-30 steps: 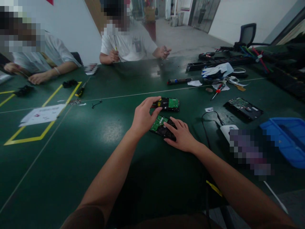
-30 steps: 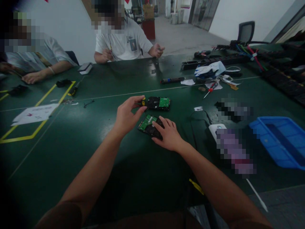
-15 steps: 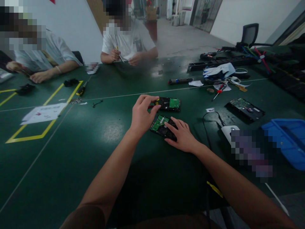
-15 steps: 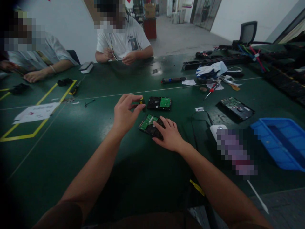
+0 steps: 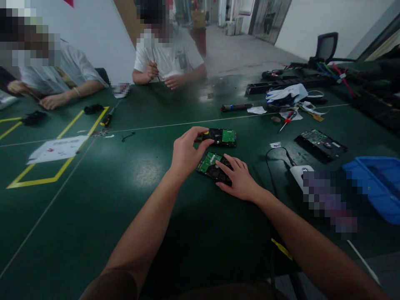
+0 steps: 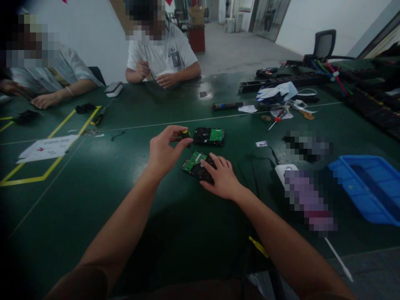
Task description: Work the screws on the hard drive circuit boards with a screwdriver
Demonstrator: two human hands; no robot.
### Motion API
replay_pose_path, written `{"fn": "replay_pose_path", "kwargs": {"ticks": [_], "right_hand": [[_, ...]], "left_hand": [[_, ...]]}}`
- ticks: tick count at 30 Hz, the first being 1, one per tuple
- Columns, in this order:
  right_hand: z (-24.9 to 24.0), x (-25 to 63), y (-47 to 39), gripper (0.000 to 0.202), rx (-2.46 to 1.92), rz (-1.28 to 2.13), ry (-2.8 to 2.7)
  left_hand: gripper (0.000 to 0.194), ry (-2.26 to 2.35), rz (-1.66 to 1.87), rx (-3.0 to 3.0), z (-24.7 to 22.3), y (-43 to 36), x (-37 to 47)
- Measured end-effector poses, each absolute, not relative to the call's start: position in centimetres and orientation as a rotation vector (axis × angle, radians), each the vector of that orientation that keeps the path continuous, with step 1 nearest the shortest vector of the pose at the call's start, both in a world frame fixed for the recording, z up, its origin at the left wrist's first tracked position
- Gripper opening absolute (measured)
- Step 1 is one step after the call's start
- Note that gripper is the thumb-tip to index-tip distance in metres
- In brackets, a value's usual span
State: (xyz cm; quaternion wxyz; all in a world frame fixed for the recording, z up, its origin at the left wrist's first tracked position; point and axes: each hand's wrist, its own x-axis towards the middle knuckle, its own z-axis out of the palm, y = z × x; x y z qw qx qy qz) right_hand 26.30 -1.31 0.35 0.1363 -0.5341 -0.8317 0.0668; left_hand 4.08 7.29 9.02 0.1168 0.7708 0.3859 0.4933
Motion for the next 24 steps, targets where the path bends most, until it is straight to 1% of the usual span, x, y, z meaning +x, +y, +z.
{"fn": "replay_pose_path", "kwargs": {"ticks": [4,11,17,24], "right_hand": [[0.36,26.26,-1.38,0.076,-1.546,0.192,-2.404],[0.34,26.26,-1.30,0.076,-1.549,0.202,-2.409],[0.19,26.38,-1.27,0.077,-1.540,0.205,-2.411],[0.57,26.23,-1.38,0.077,-1.552,0.217,-2.407]], "left_hand": [[0.021,1.127,1.460,2.258,8.97,7.14,4.20],[0.019,0.989,1.524,2.358,9.10,7.28,4.03],[0.026,1.036,1.500,2.389,9.24,7.20,3.94],[0.028,1.028,1.487,2.339,8.62,7.56,3.99]]}}
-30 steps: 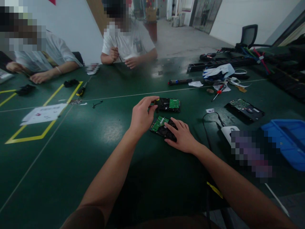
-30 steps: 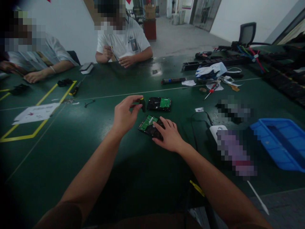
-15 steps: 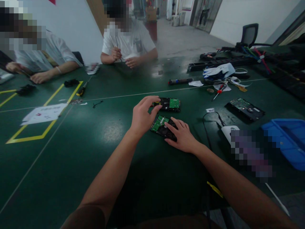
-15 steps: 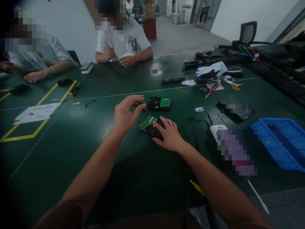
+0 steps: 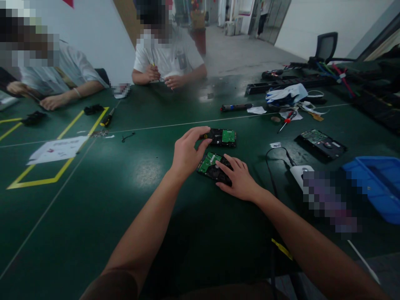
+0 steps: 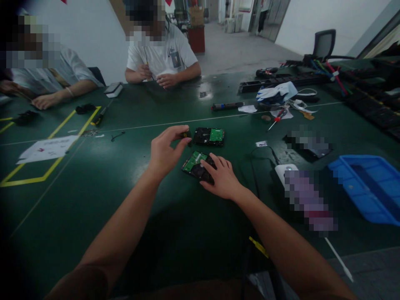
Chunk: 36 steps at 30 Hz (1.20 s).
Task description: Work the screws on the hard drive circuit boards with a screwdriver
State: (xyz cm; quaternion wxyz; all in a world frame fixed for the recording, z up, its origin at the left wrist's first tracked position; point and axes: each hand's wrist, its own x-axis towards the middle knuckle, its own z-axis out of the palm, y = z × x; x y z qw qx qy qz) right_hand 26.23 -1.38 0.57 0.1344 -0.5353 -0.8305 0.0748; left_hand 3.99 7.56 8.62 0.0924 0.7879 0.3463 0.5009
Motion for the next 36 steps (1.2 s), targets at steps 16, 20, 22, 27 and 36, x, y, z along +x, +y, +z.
{"fn": "replay_pose_path", "kwargs": {"ticks": [16,20,22,27,36], "right_hand": [[0.47,26.29,-1.35,0.076,-1.549,0.211,-2.402],[0.40,26.31,-1.31,0.078,-1.552,0.219,-2.410],[0.32,26.33,-1.28,0.078,-1.550,0.219,-2.411],[0.31,26.34,-1.26,0.077,-1.552,0.216,-2.408],[0.50,26.24,-1.33,0.075,-1.548,0.213,-2.396]], "left_hand": [[0.016,0.999,1.599,2.241,8.63,7.45,4.18],[0.015,1.074,1.604,2.285,8.71,7.54,4.00],[0.015,1.089,1.593,2.298,8.76,7.58,3.95],[0.019,1.041,1.573,2.316,8.90,7.55,4.01],[0.029,1.023,1.516,2.315,8.66,7.62,3.92]]}}
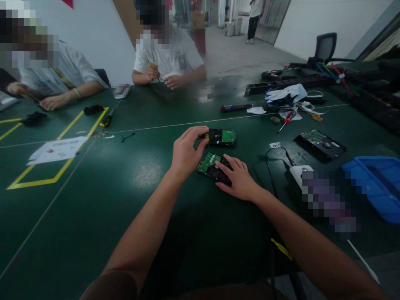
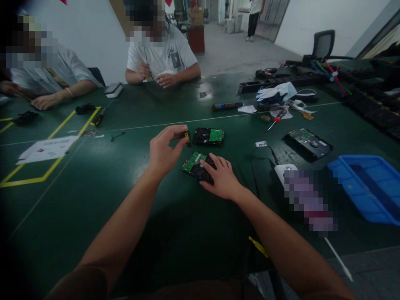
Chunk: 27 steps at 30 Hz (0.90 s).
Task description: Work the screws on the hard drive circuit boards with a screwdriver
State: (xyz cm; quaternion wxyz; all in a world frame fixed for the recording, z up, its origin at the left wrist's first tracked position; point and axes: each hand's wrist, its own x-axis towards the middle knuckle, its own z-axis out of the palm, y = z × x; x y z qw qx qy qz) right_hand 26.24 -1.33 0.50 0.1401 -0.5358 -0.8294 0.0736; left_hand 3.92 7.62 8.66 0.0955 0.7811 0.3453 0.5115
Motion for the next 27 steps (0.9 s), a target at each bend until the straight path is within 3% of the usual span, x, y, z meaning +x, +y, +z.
{"fn": "replay_pose_path", "kwargs": {"ticks": [17,27], "right_hand": [[0.36,26.22,-1.37,0.075,-1.555,0.221,-2.399],[0.29,26.27,-1.34,0.075,-1.542,0.198,-2.408]], "left_hand": [[0.021,1.079,1.564,2.214,7.89,7.55,4.54],[0.029,1.028,1.519,2.350,8.58,7.47,4.15]]}}
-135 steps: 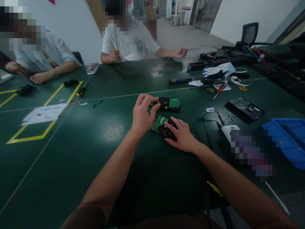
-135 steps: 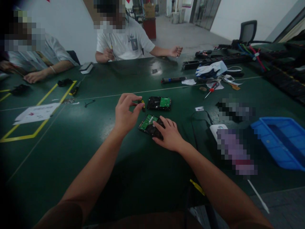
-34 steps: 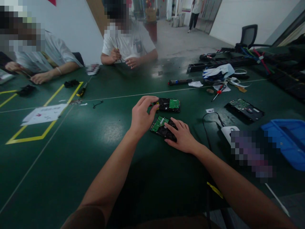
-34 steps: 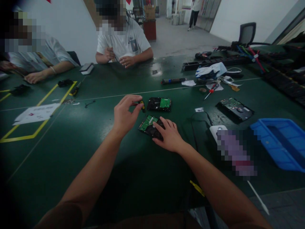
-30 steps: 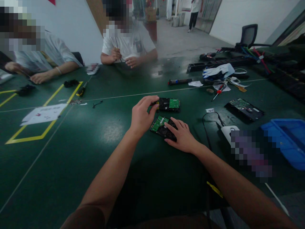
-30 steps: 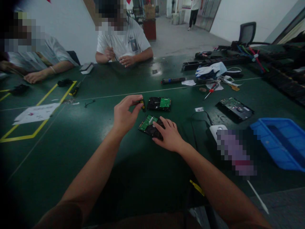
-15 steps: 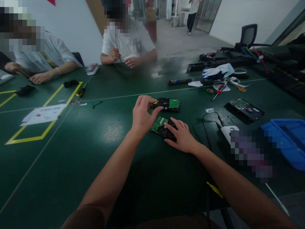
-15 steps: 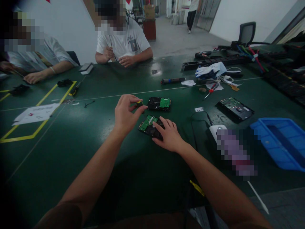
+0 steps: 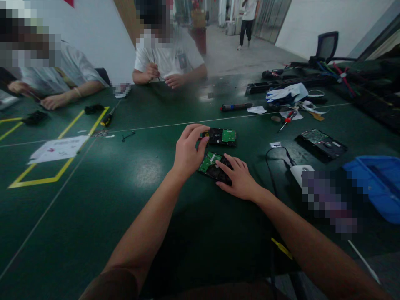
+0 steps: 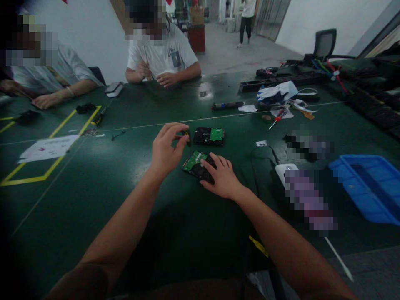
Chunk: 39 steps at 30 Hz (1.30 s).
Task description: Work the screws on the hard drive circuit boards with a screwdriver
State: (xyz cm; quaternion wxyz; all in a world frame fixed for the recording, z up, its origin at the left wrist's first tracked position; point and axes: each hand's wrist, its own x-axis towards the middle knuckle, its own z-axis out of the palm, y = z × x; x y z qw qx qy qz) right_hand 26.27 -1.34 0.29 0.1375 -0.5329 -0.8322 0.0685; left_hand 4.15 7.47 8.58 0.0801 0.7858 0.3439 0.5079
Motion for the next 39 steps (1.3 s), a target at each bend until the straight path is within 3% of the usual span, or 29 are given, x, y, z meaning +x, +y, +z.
{"fn": "replay_pose_path", "kwargs": {"ticks": [39], "right_hand": [[0.12,26.29,-1.37,0.074,-1.553,0.178,-2.405]], "left_hand": [[0.016,1.045,1.666,2.325,8.62,7.72,4.11]]}}
